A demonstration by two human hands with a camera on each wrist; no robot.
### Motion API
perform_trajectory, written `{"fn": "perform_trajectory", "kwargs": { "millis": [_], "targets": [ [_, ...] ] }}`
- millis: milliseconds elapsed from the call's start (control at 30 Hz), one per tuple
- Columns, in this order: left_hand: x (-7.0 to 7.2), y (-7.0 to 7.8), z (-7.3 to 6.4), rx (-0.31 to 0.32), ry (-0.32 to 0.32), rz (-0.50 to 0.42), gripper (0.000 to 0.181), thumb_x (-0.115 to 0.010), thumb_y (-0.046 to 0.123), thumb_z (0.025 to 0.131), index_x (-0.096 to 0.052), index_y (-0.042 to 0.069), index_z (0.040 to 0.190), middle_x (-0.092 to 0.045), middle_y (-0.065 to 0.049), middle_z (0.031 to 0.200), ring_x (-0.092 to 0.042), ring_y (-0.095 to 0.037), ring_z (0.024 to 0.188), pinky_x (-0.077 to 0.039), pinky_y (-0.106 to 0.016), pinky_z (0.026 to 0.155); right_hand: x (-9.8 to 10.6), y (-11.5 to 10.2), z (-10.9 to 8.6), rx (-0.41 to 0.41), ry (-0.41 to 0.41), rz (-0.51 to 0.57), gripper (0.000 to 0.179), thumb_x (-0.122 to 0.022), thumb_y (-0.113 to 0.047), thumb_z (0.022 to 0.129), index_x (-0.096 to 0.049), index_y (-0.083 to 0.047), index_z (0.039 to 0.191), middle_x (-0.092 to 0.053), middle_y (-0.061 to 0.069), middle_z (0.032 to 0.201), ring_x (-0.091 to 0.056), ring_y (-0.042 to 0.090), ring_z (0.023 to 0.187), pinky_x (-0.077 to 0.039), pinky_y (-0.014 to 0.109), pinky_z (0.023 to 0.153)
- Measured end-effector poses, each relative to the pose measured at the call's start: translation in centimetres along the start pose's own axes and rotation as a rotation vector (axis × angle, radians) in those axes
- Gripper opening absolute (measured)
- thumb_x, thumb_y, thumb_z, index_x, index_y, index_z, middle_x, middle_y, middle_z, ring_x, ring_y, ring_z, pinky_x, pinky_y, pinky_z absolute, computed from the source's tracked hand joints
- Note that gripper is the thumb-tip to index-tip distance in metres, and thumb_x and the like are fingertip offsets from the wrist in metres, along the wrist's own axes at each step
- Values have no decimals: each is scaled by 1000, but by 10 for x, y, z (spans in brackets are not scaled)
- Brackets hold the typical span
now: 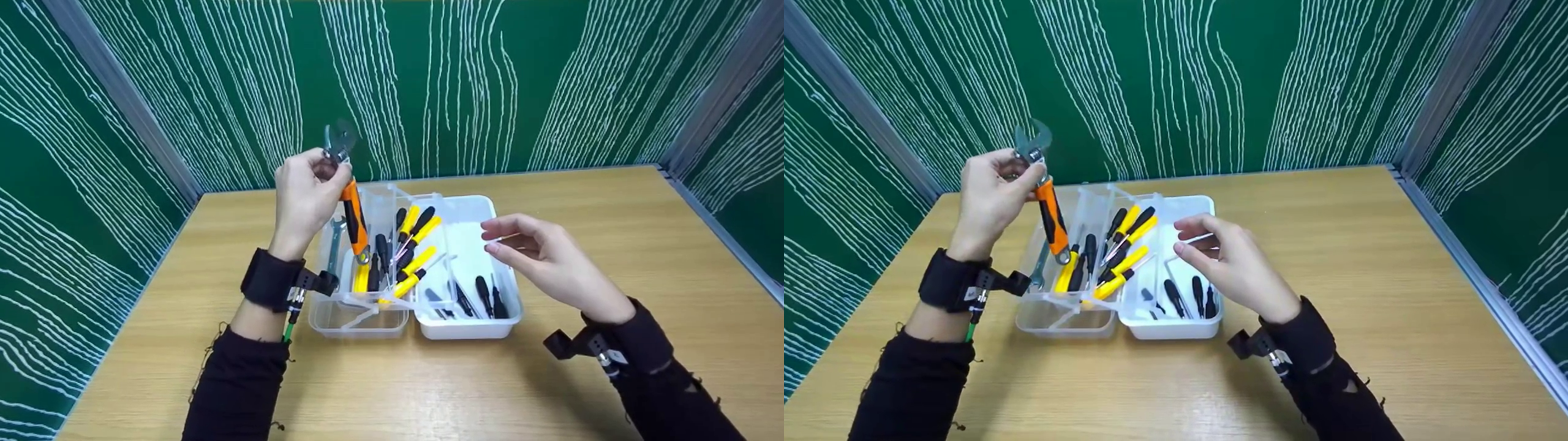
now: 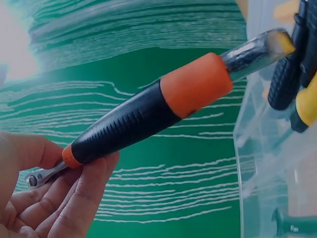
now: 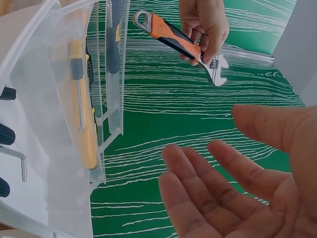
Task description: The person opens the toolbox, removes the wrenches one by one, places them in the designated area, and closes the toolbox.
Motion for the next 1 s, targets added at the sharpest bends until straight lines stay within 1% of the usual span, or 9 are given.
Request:
{"fn": "perform_trajectory", "kwargs": {
  "millis": [133,267,433,533,600,900,1000],
  "targets": [
    [1,0,-4,1,21,-61,11,-72,11,97,-76,2,91,-78,-12,84,-65,-13,65,-59,-20,62,-2,0,0,-9,-6,14,34,-70,-22,106,-68,-6,135,-73,11,134,-73,22,118,-55,10,96],
    [-3,0,-8,24,20,-136,11,-72,11,99,-77,1,97,-79,-14,89,-70,-16,70,-64,-23,67,-3,0,0,-9,-12,16,34,-70,-22,106,-68,-6,136,-72,12,135,-73,23,119,-55,10,96],
    [-12,1,-14,56,19,-241,11,-72,10,100,-77,0,102,-80,-16,96,-77,-20,78,-66,-27,71,-7,2,1,-14,-51,70,32,-69,-18,106,-67,-6,136,-71,12,136,-74,16,116,-58,14,96],
    [-17,1,-16,67,20,-310,11,-72,9,99,-77,-1,103,-81,-17,99,-80,-23,81,-67,-29,71,-10,2,1,-8,-80,121,33,-68,-15,106,-66,-3,137,-71,13,136,-75,11,114,-60,18,97],
    [-22,2,-18,76,20,-349,11,-73,8,99,-77,-1,104,-81,-17,100,-80,-23,82,-67,-30,71,-11,2,1,-5,-89,134,33,-68,-15,106,-65,-3,137,-71,13,136,-75,10,114,-60,19,97],
    [-44,5,-30,100,-11,-463,13,-73,7,99,-77,-2,108,-80,-17,99,-78,-23,81,-68,-33,73,-13,6,2,-23,-104,175,35,-69,-15,106,-64,-3,138,-71,12,136,-75,11,116,-60,21,99],
    [-51,7,-34,103,-26,-507,14,-73,7,99,-77,-2,109,-80,-18,99,-79,-22,82,-68,-35,74,-15,6,1,-14,-110,193,35,-68,-15,106,-64,-2,139,-70,15,137,-75,10,115,-60,21,99]
  ]
}}
Point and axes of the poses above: each hand's wrist, its own z-axis towards the middle knuckle, its own x-axis out of the back of the hand, y = z × x, the point moved 10 cm from there along z, towards the middle knuckle
